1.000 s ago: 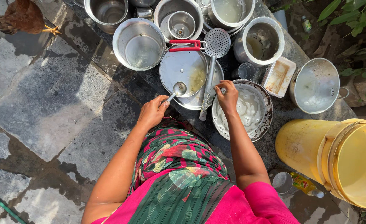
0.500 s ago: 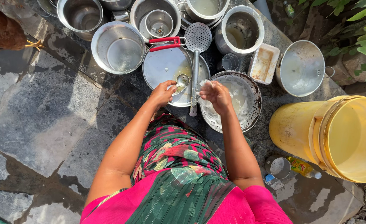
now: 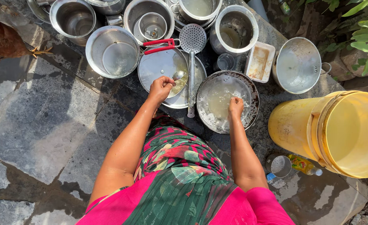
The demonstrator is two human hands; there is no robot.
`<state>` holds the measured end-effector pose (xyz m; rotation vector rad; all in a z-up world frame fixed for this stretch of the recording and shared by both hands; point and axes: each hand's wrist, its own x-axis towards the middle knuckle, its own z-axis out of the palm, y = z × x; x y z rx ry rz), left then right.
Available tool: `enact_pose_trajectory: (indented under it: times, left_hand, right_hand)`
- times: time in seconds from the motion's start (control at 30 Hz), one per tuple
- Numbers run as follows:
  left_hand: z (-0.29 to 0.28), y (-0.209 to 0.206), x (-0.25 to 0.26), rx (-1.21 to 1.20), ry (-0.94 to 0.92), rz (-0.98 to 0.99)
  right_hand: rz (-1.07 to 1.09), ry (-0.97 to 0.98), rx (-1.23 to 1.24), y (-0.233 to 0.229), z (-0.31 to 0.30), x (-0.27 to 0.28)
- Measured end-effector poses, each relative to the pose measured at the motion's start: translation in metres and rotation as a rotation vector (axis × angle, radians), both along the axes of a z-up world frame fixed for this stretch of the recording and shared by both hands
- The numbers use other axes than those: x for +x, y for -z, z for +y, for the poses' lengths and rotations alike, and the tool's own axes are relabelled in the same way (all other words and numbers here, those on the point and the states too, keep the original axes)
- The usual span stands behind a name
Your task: The person washes various metal dishes, including plates, lids, and pots, by scrubbing them with a sponge and rinsing them in a bucket of water.
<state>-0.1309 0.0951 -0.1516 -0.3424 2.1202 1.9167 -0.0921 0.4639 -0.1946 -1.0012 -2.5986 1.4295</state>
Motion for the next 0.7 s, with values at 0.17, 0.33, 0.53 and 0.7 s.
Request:
enact_pose_trajectory:
  times: [0.17, 0.33, 0.53, 0.7]
  left_hand:
    - [0.007, -0.054, 0.000, -0.348, 0.025, -0.055]
    - [0.012, -0.070, -0.006, -0.451, 0.048, -0.060]
    - [0.006, -0.087, -0.003, -0.496, 0.094, -0.098]
    - [-0.001, -0.066, 0.005, -0.381, 0.057, -0.216]
  right_hand:
    - [-0.139, -0.146, -1.085, -0.038, -0.061, -0.021]
    - [0.039, -0.517, -0.976, -0.139, -0.123, -0.029]
    - [-0.017, -0.420, -0.207, -0.096, -0.086, -0.011]
    - [0.096, -0.127, 0.519, -0.003, -0.025, 0.014]
